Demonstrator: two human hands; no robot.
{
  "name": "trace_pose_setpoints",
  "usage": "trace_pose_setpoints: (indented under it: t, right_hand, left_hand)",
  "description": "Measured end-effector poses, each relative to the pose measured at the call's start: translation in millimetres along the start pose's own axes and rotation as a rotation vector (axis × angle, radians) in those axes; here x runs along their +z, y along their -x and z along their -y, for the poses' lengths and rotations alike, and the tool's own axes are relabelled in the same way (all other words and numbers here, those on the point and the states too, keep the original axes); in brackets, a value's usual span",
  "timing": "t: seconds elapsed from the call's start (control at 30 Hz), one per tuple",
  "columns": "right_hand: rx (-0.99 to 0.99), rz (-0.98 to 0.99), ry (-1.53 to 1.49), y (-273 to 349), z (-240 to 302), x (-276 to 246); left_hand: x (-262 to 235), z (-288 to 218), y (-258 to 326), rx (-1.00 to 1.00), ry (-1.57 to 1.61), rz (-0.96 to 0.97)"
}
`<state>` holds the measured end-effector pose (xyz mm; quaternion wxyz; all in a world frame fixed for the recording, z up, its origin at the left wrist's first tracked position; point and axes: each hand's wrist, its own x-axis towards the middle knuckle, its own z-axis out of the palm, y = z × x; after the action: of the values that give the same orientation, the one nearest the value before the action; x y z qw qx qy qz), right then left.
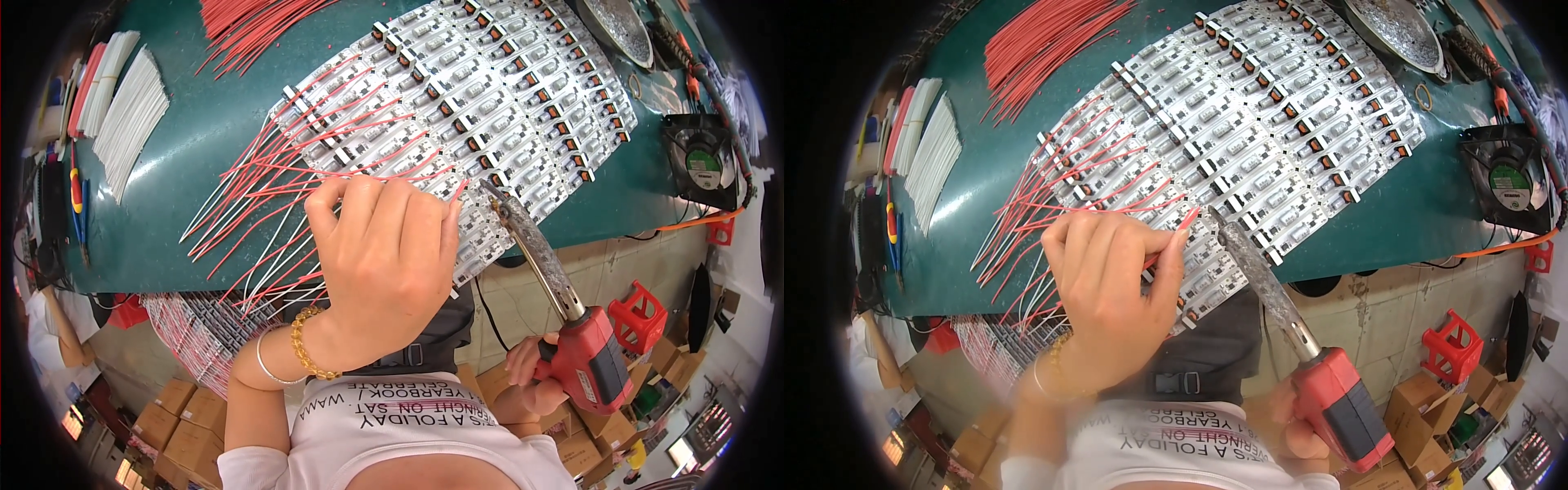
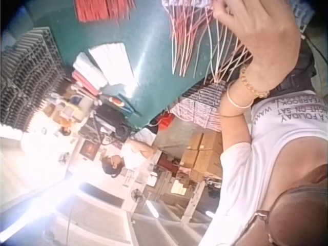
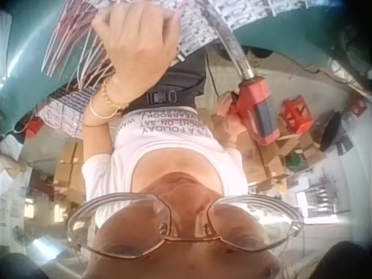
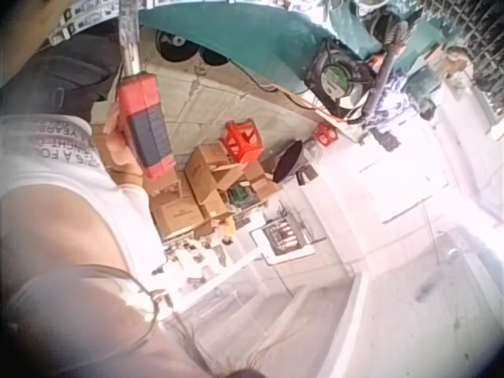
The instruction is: The person solders red and white wires onto a circuit board panel, positioning the wires by hand and securing them with a soldering tool.
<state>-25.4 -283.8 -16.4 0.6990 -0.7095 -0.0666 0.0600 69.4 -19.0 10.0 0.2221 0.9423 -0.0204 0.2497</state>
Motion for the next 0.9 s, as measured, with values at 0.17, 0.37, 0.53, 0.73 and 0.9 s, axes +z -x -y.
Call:
trace_pose_setpoints:
  t: [0.17, 0.37, 0.53, 0.73, 0.9]
  right_hand:
    - [-0.017, 0.032, -0.006, -6, 2, 3]
    - [0.026, 0.104, -0.068, -23, 18, 22]
    - [0.086, 0.04, -0.037, -14, 11, 19]
    - [0.1, 0.06, -0.008, -11, 17, 16]
    - [-0.004, 0.03, -0.004, -22, 22, 22]
  left_hand:
    - [-1, -1, -1, -0.012, 0.02, 0.006]
    - [1, -1, -1, -0.007, 0.027, -0.001]
    - [0, 0, -1, -0.003, 0.021, -0.003]
    - [-2, -3, -4, -0.017, 0.028, 0.013]
    - [-1, -4, -5, -0.022, 0.046, 0.02]
